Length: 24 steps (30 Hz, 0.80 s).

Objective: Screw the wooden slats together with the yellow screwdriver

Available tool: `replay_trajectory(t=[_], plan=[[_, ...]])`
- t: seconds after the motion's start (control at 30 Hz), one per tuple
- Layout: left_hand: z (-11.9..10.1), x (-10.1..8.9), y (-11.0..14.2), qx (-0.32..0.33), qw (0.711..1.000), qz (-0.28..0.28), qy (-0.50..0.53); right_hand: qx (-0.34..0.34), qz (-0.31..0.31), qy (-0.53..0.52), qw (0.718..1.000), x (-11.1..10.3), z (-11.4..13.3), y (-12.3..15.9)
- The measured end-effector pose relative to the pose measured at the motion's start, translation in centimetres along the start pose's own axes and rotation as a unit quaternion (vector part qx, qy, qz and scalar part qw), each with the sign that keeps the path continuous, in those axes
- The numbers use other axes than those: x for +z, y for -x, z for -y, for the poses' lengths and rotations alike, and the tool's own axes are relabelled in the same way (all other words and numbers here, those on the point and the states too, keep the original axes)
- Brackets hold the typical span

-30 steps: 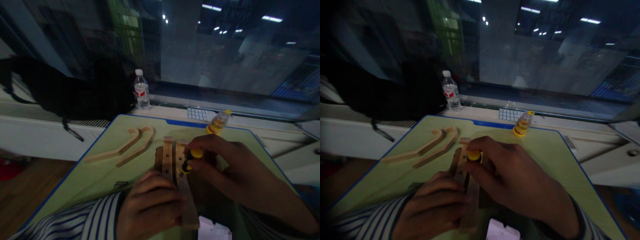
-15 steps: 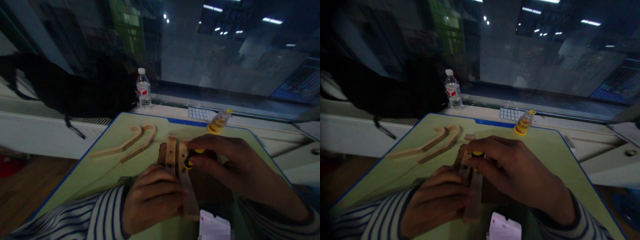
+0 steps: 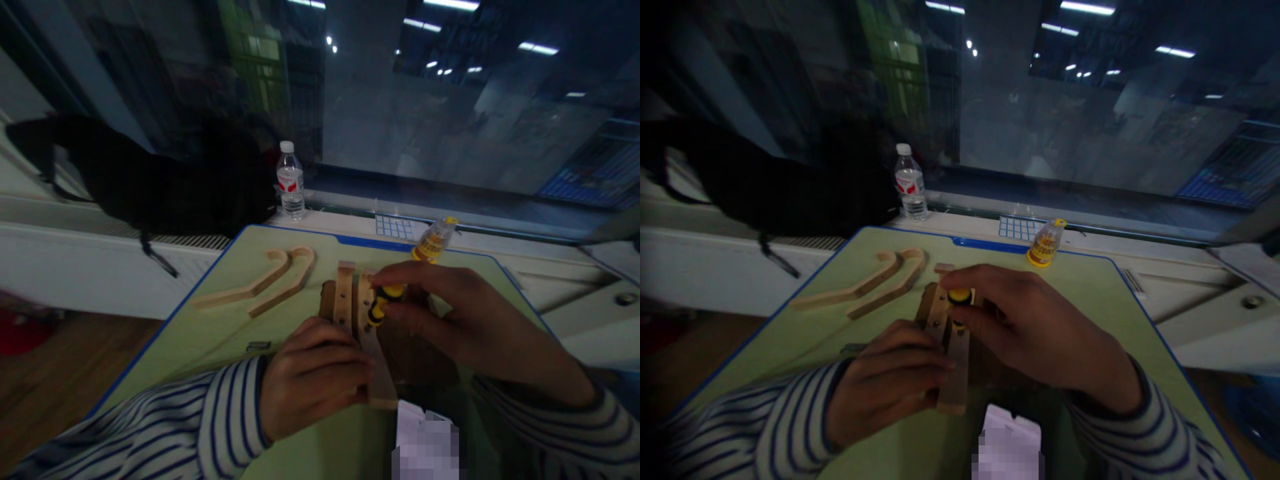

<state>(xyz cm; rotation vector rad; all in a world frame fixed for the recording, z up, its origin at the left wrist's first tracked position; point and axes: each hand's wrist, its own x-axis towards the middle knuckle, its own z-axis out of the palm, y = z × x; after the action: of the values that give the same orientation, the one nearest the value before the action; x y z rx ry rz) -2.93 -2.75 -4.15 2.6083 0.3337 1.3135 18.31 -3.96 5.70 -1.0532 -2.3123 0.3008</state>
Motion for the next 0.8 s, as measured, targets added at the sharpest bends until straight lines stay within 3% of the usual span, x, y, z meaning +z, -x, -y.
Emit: replay_trajectory(t=[0.63, 0.8], plan=[[0.1, 0.2, 0.2, 0.005, 1.0, -0.011, 0.005, 0.019, -0.006, -0.053, 0.998, 0.9, 0.0, -0.2], [0.2, 0.2, 0.3, 0.004, 1.0, -0.006, 0.0, -0.027, -0.004, -0.081, 0.996, 1.1, -0.3, -0.3]])
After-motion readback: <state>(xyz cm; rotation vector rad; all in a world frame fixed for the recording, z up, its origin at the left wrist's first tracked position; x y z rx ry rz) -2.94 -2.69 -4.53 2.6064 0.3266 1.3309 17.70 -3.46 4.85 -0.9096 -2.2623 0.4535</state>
